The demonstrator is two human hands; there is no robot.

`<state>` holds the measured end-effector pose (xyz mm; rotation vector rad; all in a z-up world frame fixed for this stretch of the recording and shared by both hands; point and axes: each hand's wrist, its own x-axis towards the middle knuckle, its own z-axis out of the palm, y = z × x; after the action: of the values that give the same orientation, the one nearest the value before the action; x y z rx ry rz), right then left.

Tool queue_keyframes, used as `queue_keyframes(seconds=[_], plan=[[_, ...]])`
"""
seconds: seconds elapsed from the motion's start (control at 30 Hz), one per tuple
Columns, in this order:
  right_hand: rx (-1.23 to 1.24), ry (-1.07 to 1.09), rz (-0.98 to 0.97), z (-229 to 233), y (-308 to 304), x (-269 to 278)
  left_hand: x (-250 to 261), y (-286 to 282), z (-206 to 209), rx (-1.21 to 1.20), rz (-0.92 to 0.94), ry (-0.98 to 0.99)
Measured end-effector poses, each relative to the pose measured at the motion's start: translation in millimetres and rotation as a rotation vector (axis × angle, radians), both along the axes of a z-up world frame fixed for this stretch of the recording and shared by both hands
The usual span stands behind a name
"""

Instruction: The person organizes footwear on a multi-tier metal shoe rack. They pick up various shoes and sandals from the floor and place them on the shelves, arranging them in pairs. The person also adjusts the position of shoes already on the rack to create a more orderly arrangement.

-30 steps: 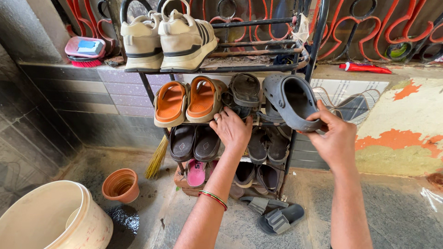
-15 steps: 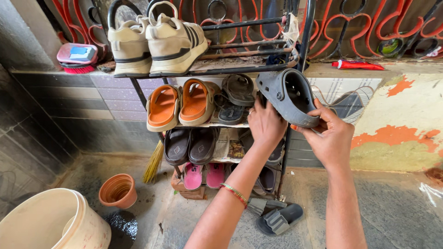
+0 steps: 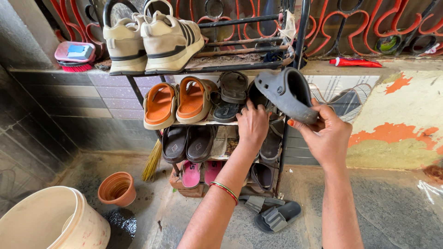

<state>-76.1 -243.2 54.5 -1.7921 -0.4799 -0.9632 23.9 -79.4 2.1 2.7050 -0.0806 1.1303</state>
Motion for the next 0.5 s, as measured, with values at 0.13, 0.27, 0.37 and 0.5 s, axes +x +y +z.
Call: queue_keyframes(seconds=[0.13, 0.27, 0.37, 0.5], plan=[[-0.050, 0.002, -0.094, 16.6, -1.3, -16.9, -16.1, 8.8, 6.3, 0.003, -0.099, 0.058], [-0.131, 0.088, -0.141, 34.4, -20.4, -46.3, -64.6, 20.8, 1.9, 0.080, -0.208, -0.055], [-0.157, 0.138, -0.043, 37.9, -46.0, -80.1, -123.4, 35.8, -20.9, 0.171, -0.352, -0.159], [-0.275, 0.342, 0.028, 39.9, -79.9, -108.3, -178.4, 71.0, -57.8, 0.347, -0.554, -0.400]])
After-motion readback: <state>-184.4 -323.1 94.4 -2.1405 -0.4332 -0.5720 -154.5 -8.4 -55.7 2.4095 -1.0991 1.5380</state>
